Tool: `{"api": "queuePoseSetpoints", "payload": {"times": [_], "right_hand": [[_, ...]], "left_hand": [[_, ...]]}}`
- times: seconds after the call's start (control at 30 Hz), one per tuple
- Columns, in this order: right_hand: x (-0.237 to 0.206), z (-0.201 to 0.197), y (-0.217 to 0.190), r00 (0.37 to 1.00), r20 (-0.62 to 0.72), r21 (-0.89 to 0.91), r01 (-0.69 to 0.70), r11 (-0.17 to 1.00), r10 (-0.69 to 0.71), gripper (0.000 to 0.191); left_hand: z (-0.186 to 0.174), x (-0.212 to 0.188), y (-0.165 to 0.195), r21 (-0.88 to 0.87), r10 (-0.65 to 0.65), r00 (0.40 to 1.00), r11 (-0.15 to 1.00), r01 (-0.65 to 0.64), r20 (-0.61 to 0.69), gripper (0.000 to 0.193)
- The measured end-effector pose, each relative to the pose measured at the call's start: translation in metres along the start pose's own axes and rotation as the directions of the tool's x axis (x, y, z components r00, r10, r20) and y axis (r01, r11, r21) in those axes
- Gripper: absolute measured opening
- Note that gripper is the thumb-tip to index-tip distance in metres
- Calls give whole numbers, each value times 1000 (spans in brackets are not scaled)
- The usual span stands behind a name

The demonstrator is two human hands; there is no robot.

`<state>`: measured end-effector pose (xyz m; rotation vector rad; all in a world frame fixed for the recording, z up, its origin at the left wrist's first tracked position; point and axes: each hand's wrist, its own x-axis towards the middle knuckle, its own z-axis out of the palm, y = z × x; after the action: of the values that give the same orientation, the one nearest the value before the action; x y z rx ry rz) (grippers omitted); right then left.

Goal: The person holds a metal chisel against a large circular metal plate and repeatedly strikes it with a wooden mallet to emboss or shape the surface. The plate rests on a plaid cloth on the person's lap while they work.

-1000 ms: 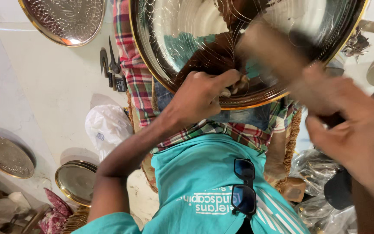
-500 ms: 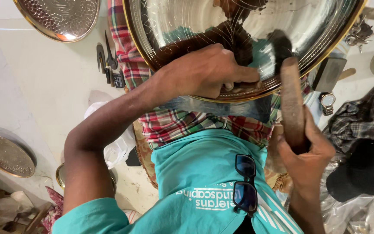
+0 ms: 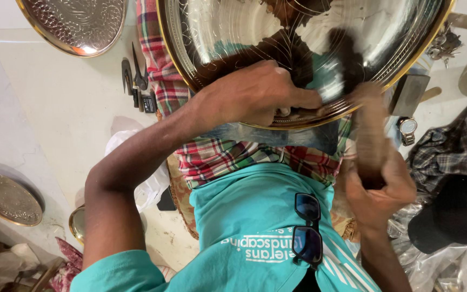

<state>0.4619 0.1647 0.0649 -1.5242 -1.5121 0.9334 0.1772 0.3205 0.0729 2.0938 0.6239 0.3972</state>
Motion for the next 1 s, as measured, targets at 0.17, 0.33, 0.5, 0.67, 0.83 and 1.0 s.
{"api": "queuePoseSetpoints", "payload": {"times": [0.17, 0.33, 0.5, 0.67, 0.83, 1.0], "right_hand": [[17, -8, 0, 999, 31, 42, -25, 999, 24, 59], [40, -26, 2, 973, 222, 87, 38, 995, -56, 58], [71, -30, -8, 956, 289, 92, 30, 995, -56, 66], [102, -18, -53, 939, 335, -33, -70, 997, 77, 62], [110, -27, -66, 881, 473, -145, 42, 989, 32, 73], [85, -35, -38, 884, 467, -165, 67, 984, 18, 77]], "left_hand": [[5, -4, 15, 38, -152, 985, 987, 155, -87, 49], [22, -13, 19, -2, -373, 924, 927, 374, -91, 35], [35, -25, 16, -52, -267, 903, 963, 266, -338, 50], [40, -34, 22, -118, -295, 866, 955, 271, -403, 56], [40, -36, 22, -116, -386, 838, 921, 371, -385, 44], [33, -33, 14, -114, -307, 885, 952, 285, -350, 40]]}}
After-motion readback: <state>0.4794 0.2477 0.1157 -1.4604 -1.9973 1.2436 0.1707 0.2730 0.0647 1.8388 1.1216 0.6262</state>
